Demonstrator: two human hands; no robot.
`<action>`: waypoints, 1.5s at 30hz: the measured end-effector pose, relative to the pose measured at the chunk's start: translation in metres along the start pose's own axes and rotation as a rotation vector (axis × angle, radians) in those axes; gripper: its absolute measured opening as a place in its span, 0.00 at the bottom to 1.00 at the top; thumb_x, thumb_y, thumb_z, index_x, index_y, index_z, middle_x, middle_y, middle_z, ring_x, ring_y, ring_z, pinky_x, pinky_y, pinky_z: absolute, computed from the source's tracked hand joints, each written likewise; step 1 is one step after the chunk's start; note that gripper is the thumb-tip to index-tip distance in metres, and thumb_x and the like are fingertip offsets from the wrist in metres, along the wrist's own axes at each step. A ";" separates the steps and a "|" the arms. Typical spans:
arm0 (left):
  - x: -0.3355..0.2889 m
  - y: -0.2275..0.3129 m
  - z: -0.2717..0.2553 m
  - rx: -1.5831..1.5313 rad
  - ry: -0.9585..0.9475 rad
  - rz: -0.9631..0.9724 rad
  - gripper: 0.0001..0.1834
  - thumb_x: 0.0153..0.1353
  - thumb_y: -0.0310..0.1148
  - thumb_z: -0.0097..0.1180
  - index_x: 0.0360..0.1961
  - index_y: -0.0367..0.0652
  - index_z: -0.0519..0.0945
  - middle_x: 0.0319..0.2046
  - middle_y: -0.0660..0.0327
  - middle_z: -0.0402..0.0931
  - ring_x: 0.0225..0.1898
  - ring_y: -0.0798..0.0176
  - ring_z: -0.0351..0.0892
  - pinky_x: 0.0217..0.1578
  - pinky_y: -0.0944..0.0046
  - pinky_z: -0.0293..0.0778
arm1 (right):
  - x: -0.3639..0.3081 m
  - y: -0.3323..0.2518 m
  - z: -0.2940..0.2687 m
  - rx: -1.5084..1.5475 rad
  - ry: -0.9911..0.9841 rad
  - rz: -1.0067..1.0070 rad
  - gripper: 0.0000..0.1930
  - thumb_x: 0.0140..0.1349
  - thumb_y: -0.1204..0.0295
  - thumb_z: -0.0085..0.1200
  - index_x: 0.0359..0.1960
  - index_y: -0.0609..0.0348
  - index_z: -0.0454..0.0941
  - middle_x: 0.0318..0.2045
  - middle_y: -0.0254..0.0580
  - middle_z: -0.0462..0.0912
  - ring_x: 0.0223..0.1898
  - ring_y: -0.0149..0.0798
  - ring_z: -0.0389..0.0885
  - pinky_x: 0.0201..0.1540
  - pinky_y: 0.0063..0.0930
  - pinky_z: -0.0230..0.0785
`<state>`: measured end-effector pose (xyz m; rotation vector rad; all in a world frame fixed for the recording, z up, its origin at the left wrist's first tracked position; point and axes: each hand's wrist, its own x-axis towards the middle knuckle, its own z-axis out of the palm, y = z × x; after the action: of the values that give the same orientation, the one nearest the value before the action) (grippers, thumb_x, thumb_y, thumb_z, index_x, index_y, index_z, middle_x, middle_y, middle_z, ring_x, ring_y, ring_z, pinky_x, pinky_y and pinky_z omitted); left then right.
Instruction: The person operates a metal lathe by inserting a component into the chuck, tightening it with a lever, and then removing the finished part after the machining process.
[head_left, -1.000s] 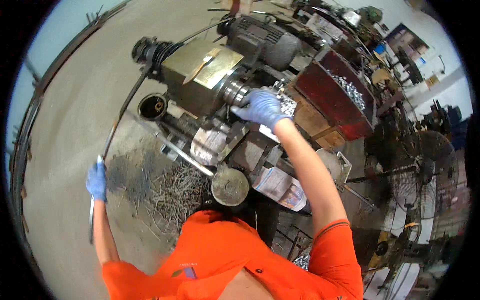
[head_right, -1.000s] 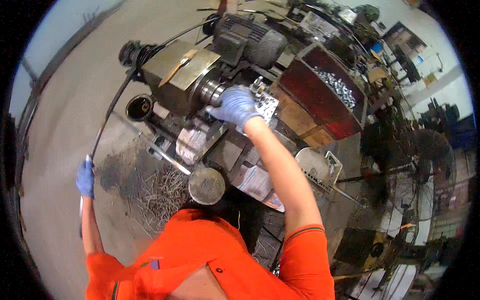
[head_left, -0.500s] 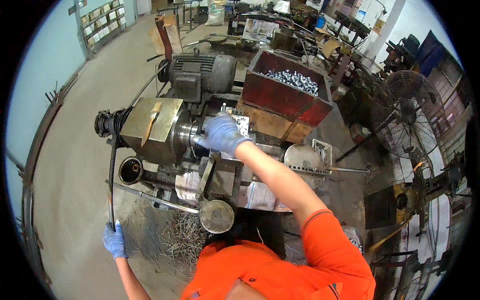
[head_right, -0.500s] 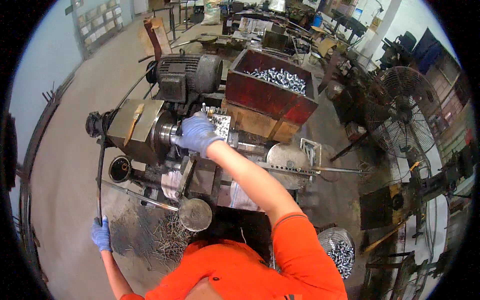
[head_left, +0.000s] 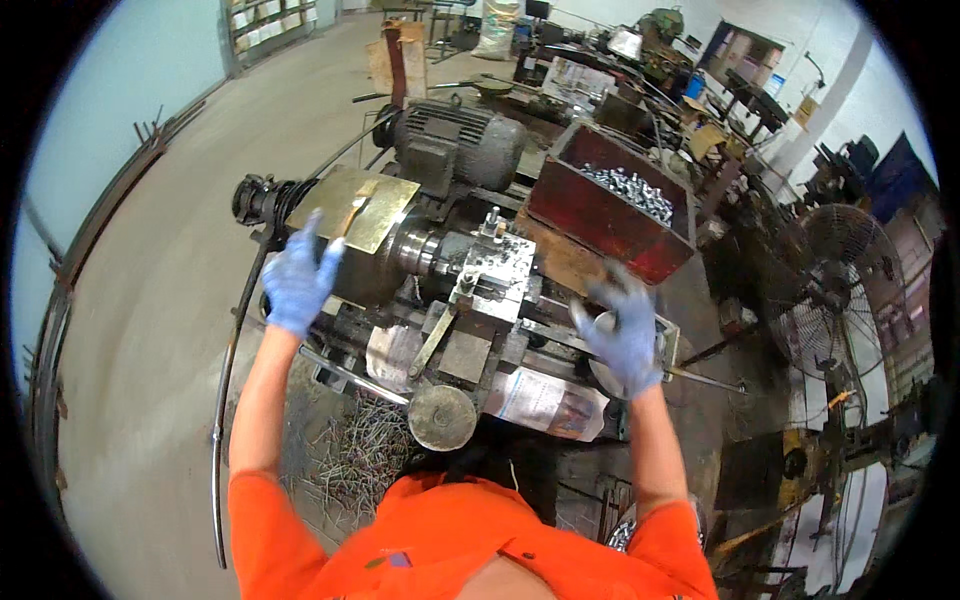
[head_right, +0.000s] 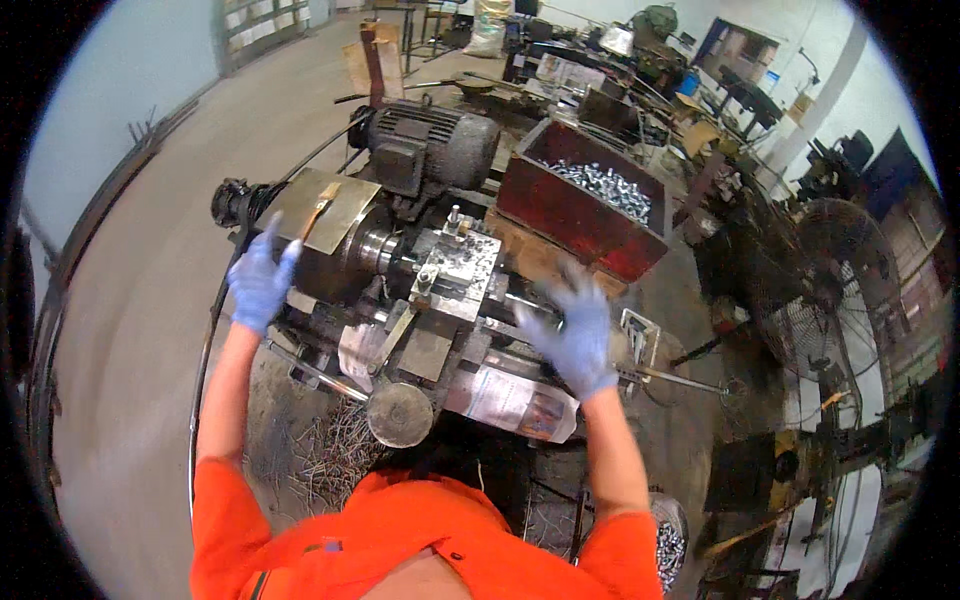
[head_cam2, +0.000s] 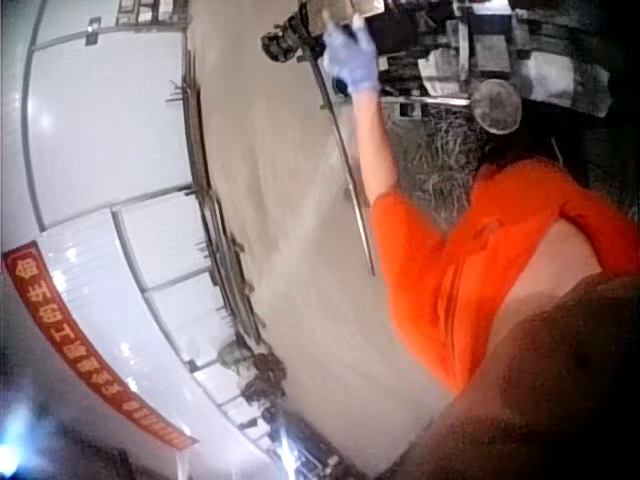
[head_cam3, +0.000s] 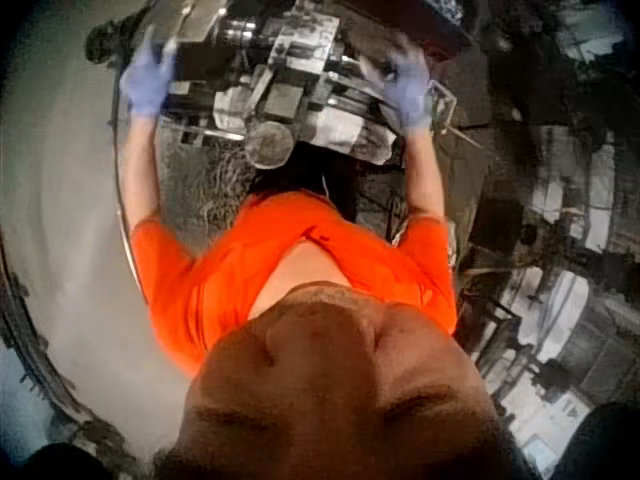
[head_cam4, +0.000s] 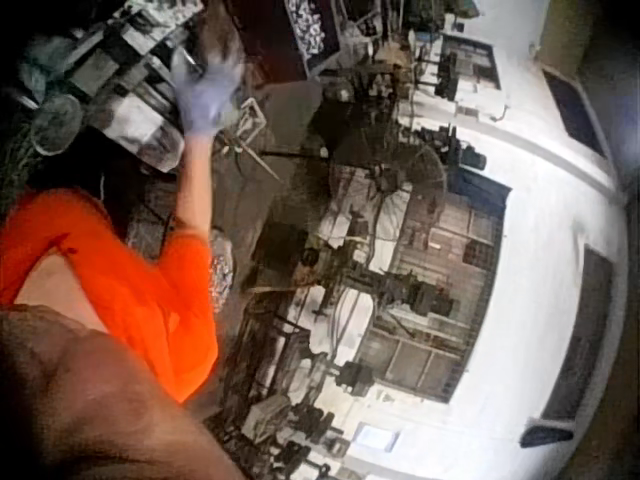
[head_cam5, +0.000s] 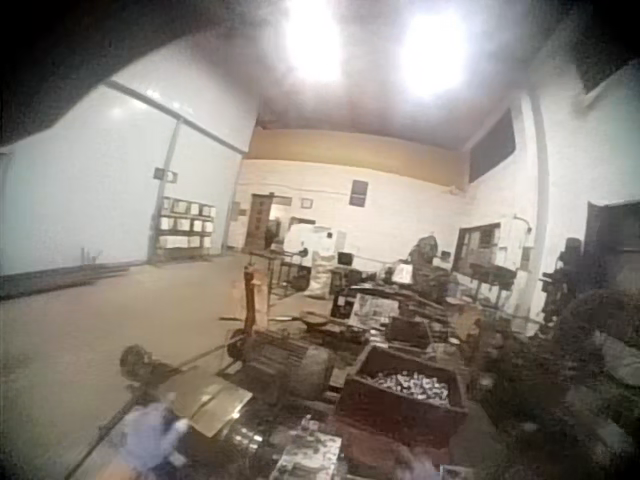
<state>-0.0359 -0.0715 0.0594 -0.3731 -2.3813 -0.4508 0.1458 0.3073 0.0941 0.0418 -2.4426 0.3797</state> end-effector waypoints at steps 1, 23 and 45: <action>0.005 0.005 0.011 0.015 0.020 0.059 0.27 0.61 0.52 0.50 0.58 0.49 0.70 0.29 0.52 0.79 0.27 0.52 0.80 0.28 0.54 0.73 | -0.026 -0.003 0.005 0.004 0.014 0.044 0.18 0.45 0.65 0.67 0.39 0.56 0.82 0.51 0.52 0.75 0.50 0.52 0.75 0.54 0.39 0.66; -0.044 0.094 0.054 -0.370 -0.201 0.206 0.15 0.62 0.41 0.49 0.44 0.45 0.80 0.26 0.54 0.78 0.27 0.52 0.79 0.30 0.54 0.73 | -0.207 0.014 0.003 0.202 -0.124 0.523 0.10 0.44 0.72 0.66 0.30 0.58 0.83 0.34 0.45 0.83 0.39 0.45 0.81 0.46 0.34 0.71; 0.022 0.001 0.009 -0.125 -0.389 0.057 0.21 0.64 0.43 0.51 0.56 0.50 0.75 0.38 0.47 0.80 0.35 0.52 0.81 0.39 0.60 0.74 | -0.260 0.042 -0.051 -0.063 0.017 0.760 0.16 0.48 0.59 0.66 0.28 0.60 0.82 0.30 0.48 0.83 0.35 0.50 0.81 0.41 0.37 0.72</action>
<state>-0.0564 -0.0639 0.0678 -0.6332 -2.7145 -0.5428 0.3750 0.3448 -0.0396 -0.9280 -2.3677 0.6168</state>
